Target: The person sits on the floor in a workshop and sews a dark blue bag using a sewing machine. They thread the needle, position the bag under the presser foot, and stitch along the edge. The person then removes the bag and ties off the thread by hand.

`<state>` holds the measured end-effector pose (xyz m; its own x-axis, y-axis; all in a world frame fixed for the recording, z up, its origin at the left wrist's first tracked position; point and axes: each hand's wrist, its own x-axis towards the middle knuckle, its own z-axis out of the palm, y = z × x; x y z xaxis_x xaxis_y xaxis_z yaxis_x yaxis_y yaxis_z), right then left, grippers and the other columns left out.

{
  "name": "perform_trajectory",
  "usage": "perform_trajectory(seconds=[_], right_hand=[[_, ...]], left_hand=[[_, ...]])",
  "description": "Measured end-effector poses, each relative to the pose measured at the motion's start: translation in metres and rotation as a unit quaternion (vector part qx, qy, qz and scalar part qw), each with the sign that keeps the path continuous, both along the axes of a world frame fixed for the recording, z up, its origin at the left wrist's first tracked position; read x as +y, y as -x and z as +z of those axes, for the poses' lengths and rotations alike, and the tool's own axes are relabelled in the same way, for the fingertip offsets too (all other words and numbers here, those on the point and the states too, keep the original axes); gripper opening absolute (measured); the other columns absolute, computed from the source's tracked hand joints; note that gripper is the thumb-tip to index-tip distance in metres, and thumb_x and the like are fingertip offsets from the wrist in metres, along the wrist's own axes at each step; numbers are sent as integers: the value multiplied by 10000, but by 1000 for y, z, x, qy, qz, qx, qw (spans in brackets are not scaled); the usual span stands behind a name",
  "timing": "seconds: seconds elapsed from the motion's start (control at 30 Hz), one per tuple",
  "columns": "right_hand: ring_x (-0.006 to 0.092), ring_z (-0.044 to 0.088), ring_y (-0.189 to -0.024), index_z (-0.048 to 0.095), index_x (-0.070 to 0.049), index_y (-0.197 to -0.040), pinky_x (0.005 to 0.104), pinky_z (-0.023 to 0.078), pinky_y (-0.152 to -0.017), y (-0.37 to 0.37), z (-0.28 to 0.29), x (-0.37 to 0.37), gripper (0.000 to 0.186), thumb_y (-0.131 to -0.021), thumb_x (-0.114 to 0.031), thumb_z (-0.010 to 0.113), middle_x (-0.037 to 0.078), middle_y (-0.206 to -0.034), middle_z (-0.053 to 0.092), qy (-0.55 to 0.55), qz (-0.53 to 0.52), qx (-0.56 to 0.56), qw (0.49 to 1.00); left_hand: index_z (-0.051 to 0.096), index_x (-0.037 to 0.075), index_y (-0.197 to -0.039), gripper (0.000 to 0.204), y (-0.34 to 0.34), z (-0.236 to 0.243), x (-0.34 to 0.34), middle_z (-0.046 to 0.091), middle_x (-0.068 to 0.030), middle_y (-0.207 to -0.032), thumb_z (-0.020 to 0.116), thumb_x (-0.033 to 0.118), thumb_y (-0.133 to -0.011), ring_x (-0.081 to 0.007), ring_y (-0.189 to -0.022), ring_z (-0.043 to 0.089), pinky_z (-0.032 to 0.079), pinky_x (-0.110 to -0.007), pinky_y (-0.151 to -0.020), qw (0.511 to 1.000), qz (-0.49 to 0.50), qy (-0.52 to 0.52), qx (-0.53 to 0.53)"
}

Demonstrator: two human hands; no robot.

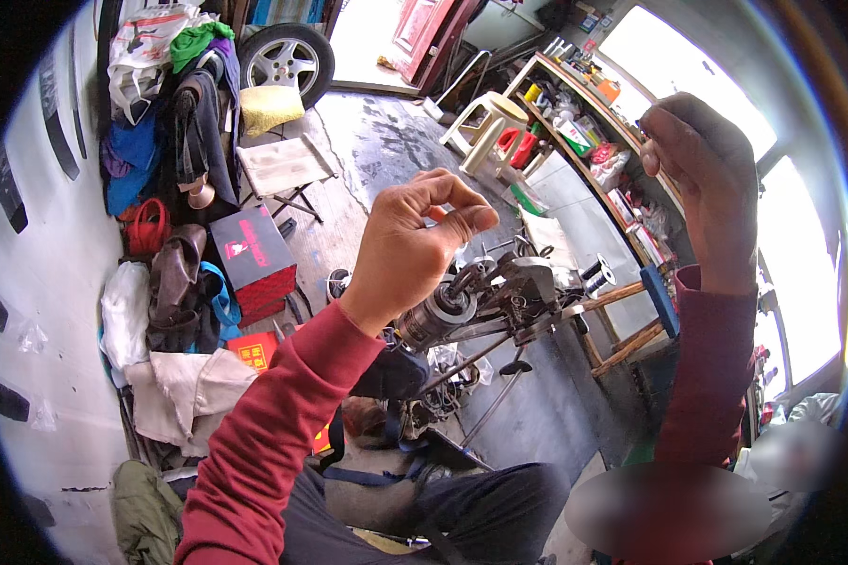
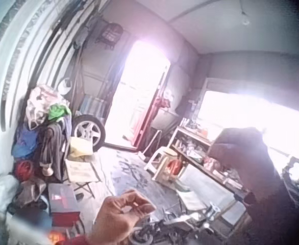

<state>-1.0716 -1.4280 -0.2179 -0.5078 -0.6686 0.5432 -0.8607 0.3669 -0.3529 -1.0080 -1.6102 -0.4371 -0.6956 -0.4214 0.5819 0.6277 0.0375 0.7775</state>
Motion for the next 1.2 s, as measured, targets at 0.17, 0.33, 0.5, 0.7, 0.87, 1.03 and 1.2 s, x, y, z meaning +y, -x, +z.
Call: perform_trajectory(seconds=[0.17, 0.33, 0.5, 0.7, 0.87, 1.03, 1.2], right_hand=[[81, 545, -716, 681, 36, -1055, 248, 473, -711, 0, -5, -4, 273, -983, -228, 670, 44, -881, 626, 16, 52, -5, 998], [64, 500, -680, 682, 34, -1041, 258, 462, -702, 3, -2, 2, 301, -982, -262, 684, 32, -869, 622, 13, 97, -7, 995], [51, 450, -631, 696, 38, -1070, 265, 458, -699, 11, -3, 4, 307, -974, -254, 701, 18, -835, 618, 54, 121, -72, 989], [43, 428, -615, 703, 40, -1102, 271, 459, -701, 15, -4, 8, 319, -973, -252, 711, 12, -836, 627, 73, 154, -71, 983], [48, 435, -622, 700, 43, -1117, 276, 468, -712, 17, 1, 10, 317, -975, -240, 707, 21, -856, 640, 59, 153, -78, 983], [52, 449, -639, 702, 42, -1117, 275, 472, -719, 15, -5, 8, 318, -974, -242, 708, 23, -862, 644, 109, 142, -79, 981], [49, 449, -632, 702, 39, -1123, 279, 468, -721, 16, -2, 9, 326, -967, -247, 714, 28, -867, 659, 87, 150, -86, 981]], left_hand=[[717, 34, -826, 70, 1, 3, -3, 647, -54, -818, 768, 67, -863, -173, -791, 588, 464, -317, -736, 993, 76, 86, 33], [732, 40, -855, 64, -3, 7, -5, 669, -30, -845, 759, 90, -885, -128, -817, 585, 457, -286, -753, 983, 117, 133, 36], [733, 38, -866, 77, -3, 10, -8, 673, -13, -862, 755, 102, -901, -96, -797, 570, 456, -264, -749, 980, 134, 145, 33], [730, 36, -871, 71, -4, 12, -7, 671, -11, -862, 752, 95, -902, -91, -790, 566, 455, -257, -747, 982, 128, 138, 27], [728, 32, -867, 77, -4, 15, -8, 670, -11, -861, 753, 96, -902, -90, -782, 566, 456, -257, -746, 979, 130, 150, 37], [749, 61, -841, 64, -6, 16, -8, 693, -35, -821, 778, 117, -853, -174, -802, 605, 444, -328, -707, 984, 117, 126, 37], [740, 53, -844, 73, -8, 17, -8, 678, -28, -827, 768, 114, -872, -148, -798, 588, 449, -308, -727, 982, 115, 145, 29]])
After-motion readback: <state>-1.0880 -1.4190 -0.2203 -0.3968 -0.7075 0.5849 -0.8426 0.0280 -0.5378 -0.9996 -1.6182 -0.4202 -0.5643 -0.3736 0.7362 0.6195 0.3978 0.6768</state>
